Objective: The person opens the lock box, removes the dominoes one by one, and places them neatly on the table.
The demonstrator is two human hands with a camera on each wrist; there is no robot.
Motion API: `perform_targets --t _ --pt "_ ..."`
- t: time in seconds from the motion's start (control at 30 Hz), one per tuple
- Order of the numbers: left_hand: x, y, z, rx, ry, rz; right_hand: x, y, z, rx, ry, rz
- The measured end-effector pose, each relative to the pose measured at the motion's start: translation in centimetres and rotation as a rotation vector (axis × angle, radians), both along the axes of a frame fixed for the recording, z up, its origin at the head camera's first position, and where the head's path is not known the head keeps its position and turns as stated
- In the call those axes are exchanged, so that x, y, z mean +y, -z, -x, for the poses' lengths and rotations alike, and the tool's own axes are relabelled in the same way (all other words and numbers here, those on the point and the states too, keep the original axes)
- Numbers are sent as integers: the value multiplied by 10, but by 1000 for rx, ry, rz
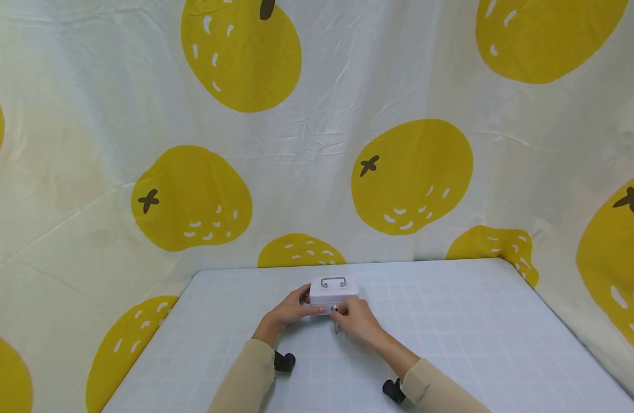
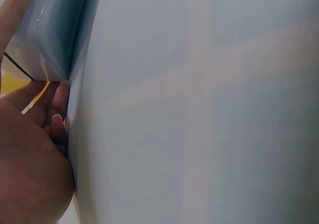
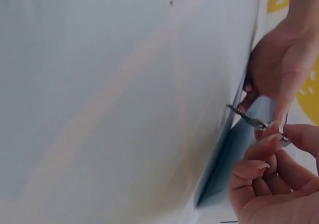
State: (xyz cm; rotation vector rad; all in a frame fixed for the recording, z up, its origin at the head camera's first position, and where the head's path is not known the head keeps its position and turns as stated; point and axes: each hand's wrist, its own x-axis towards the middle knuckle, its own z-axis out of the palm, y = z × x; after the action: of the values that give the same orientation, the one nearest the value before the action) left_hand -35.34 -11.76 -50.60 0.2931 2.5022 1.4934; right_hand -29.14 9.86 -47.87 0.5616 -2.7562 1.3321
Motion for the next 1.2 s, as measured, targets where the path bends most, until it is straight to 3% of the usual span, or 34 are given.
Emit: perform_targets --t 0.13,0.4,0.93,1.03,1.2 --pt "0 -2 0 4 -8 5 -1 -2 1 -33 -2 31" --pt "0 -5 -1 -7 -18 13 -2 -4 0 -1 -29 20" --pt "1 -2 1 -8 -30 4 -9 -5 -8 323 -5 -283" --pt "0 -1 1 -8 -23 -4 -9 -4 -8 293 2 -266" --pt "0 2 2 2 -12 -11 -8 -1 -8 149 -1 -121"
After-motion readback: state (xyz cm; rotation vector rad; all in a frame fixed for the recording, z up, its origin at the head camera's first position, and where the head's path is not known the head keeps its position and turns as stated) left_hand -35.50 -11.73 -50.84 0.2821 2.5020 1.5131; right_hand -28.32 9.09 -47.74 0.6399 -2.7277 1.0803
